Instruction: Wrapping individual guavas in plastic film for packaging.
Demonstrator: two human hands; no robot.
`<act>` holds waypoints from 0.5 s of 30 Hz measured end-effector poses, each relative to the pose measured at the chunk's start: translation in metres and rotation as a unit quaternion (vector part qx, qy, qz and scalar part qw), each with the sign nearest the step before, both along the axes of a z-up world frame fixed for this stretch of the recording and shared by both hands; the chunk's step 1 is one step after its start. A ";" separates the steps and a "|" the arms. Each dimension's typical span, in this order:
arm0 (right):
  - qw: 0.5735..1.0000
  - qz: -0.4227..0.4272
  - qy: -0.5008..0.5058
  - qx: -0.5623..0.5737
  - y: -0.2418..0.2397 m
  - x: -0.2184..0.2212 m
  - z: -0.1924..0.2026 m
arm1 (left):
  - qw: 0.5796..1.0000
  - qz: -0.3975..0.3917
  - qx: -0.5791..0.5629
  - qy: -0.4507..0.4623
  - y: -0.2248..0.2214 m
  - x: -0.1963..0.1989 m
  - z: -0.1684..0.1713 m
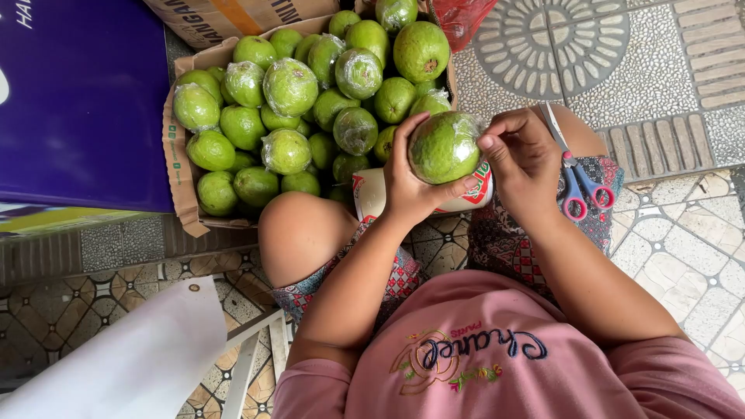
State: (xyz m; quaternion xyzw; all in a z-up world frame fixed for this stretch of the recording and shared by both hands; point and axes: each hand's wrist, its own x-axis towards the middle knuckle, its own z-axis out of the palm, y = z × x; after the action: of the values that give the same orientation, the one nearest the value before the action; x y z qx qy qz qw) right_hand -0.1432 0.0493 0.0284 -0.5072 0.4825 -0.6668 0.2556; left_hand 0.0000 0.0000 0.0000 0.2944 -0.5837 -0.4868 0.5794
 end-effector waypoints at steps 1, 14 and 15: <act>1.000 0.000 0.000 0.000 0.001 0.000 -0.001 | 1.000 0.000 0.000 0.000 0.000 0.000 0.000; 0.980 -0.049 0.192 -0.015 0.000 -0.010 0.003 | 0.996 0.047 -0.041 -0.056 -0.002 0.001 0.001; 0.977 -0.052 0.206 -0.017 0.000 -0.010 0.001 | 0.997 0.044 -0.034 -0.061 -0.001 0.002 0.002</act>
State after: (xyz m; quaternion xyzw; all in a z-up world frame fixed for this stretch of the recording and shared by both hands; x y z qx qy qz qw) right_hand -0.1529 0.0490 0.0299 -0.6120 0.5390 -0.5688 0.1071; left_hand 0.0021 -0.0015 0.0015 0.3290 -0.6206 -0.4219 0.5733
